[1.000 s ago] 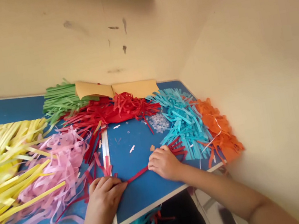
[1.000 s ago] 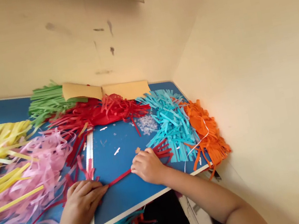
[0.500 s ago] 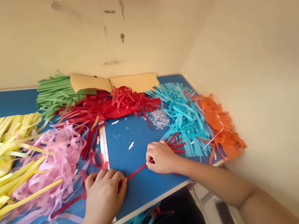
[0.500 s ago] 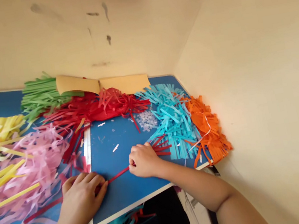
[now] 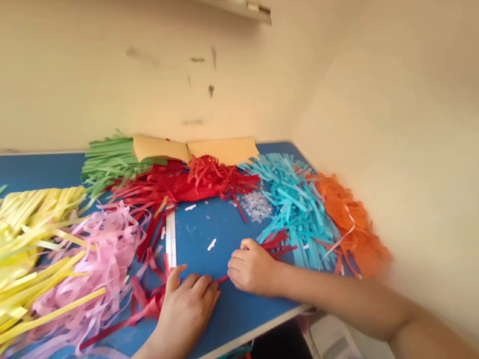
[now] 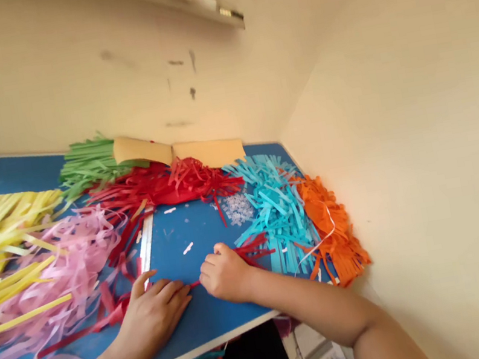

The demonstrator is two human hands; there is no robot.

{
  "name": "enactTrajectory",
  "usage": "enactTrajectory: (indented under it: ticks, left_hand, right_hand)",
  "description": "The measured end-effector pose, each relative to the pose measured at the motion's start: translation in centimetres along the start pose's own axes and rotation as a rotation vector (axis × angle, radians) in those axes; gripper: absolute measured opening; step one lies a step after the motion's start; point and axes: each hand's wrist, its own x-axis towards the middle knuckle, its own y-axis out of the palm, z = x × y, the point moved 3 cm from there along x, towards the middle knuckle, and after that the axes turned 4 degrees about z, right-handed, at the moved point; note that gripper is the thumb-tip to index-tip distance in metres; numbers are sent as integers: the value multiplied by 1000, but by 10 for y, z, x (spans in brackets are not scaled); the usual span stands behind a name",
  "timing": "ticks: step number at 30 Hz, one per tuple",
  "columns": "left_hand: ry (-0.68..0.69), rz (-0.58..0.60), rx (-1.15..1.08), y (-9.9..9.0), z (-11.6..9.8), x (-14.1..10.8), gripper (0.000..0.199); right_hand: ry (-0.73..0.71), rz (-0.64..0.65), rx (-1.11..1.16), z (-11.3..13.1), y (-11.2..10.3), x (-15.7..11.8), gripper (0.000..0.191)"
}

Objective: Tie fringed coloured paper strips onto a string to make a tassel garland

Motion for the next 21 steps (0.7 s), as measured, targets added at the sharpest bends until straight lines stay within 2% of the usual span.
enactTrajectory:
  ticks: [2, 4, 6, 8, 11, 13, 14, 16, 19, 21]
  left_hand:
    - [-15, -66, -35, -7, 0, 2, 33]
    - [-32, -179, -93, -23, -3, -1, 35]
    - [15, -264, -142, -45, -11, -8, 33]
    - [107, -250, -168, -66, -23, -14, 34]
    - [160, -212, -194, -90, -33, -16, 37]
    - [158, -230, -207, -96, -34, -15, 36]
    - [160, -257, -207, -97, -33, -14, 33]
    - [122, -328, -208, -97, -31, -13, 25]
    - [-27, -405, -288, -92, -31, -13, 14]
    - [-132, -406, -384, -87, -36, -14, 11]
  right_hand:
    - [123, 2, 120, 2, -12, 2, 15]
    - [236, -30, 308, 9, -33, -2, 12]
    - [315, -68, 596, 20, -57, -9, 10]
    - [364, -34, 998, 31, -73, -14, 23]
    - [405, 163, 1688, 48, -71, -12, 42]
    - [516, 187, 2020, 56, -58, -8, 46]
    - [588, 136, 2123, 59, -50, -7, 47]
    - [684, -51, 2214, 65, -39, -5, 47]
    - [715, -352, 2186, 73, -37, -7, 41]
    - [726, -439, 2173, 76, -39, -9, 38]
